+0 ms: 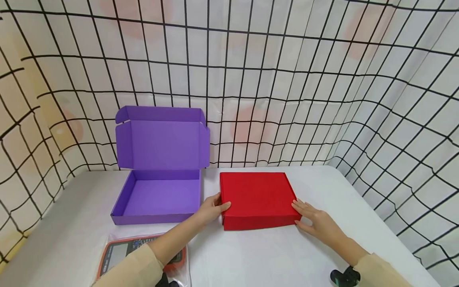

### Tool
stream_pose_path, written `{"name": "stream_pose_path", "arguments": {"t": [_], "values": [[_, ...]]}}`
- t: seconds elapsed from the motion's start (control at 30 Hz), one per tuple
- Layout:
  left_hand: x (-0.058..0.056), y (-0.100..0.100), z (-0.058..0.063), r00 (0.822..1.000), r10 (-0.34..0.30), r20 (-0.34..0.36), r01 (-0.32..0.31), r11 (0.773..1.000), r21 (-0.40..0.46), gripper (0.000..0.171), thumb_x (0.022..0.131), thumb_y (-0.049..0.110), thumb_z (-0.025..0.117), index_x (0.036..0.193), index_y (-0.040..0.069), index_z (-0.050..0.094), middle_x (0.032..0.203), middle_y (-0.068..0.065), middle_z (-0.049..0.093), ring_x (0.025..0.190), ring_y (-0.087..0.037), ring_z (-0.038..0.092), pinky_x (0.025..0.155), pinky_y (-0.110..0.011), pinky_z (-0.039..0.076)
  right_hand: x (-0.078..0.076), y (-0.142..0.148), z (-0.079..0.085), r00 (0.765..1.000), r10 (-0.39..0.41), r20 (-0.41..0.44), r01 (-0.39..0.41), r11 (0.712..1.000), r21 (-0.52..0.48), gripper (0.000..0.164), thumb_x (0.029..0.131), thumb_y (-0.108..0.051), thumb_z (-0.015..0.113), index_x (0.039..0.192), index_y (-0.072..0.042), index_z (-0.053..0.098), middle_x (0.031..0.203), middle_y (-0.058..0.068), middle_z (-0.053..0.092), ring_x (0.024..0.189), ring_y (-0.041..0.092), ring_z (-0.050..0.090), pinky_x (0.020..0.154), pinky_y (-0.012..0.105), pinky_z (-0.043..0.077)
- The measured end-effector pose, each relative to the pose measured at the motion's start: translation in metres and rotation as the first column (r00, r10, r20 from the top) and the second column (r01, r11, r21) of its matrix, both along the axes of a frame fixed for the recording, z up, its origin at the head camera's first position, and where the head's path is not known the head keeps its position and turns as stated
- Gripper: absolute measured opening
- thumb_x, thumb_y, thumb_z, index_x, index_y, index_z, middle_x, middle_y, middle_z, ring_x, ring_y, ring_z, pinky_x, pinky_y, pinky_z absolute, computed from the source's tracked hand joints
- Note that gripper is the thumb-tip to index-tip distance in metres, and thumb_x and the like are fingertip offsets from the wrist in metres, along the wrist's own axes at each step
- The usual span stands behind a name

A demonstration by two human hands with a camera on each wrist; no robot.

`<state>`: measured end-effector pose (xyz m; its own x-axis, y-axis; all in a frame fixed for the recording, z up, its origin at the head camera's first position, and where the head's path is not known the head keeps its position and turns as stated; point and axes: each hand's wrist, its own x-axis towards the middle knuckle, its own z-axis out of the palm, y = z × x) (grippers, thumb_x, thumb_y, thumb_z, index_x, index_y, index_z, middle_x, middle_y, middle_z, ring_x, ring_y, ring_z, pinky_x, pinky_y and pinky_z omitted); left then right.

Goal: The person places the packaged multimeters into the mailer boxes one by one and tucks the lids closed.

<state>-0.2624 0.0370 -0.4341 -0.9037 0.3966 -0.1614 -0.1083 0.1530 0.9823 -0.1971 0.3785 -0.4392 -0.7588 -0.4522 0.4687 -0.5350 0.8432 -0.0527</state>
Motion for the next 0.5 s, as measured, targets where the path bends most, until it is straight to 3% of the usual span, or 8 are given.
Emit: {"name": "stream_pose_path", "arguments": {"t": [0.1, 0.3, 0.5], "values": [[-0.0002, -0.001, 0.0011, 1.0, 0.004, 0.005, -0.004, 1.0, -0.006, 0.061, 0.091, 0.015, 0.057, 0.141, -0.005, 0.029, 0.137, -0.021, 0.043, 0.125, -0.034, 0.04, 0.103, -0.047, 0.036, -0.0005, -0.0014, -0.0019, 0.999, 0.006, -0.037, -0.005, 1.0, 0.002, 0.062, 0.06, -0.01, 0.085, 0.116, 0.001, 0.062, 0.118, 0.017, 0.062, 0.102, 0.032, 0.061, 0.075, 0.037, 0.05], [-0.0002, 0.0002, 0.0006, 1.0, 0.005, -0.015, -0.005, 1.0, -0.016, 0.06, 0.091, 0.013, 0.057, 0.14, -0.007, 0.03, 0.136, -0.023, 0.045, 0.126, -0.035, 0.04, 0.104, -0.047, 0.034, 0.0031, -0.0018, -0.0046, 0.999, -0.031, -0.015, 0.031, 0.999, -0.007, 0.066, 0.058, -0.008, 0.085, 0.119, 0.0, 0.061, 0.12, 0.017, 0.06, 0.101, 0.036, 0.061, 0.07, 0.037, 0.054], [-0.0004, 0.001, -0.0003, 1.0, 0.02, -0.018, -0.021, 1.0, -0.015, 0.06, 0.091, 0.013, 0.057, 0.14, -0.006, 0.03, 0.137, -0.022, 0.043, 0.127, -0.035, 0.039, 0.104, -0.046, 0.034, 0.0039, -0.0043, -0.0086, 0.995, -0.054, -0.079, 0.053, 0.998, -0.017, 0.066, 0.057, -0.009, 0.086, 0.118, -0.001, 0.061, 0.118, 0.015, 0.062, 0.101, 0.035, 0.061, 0.071, 0.033, 0.052]]}}
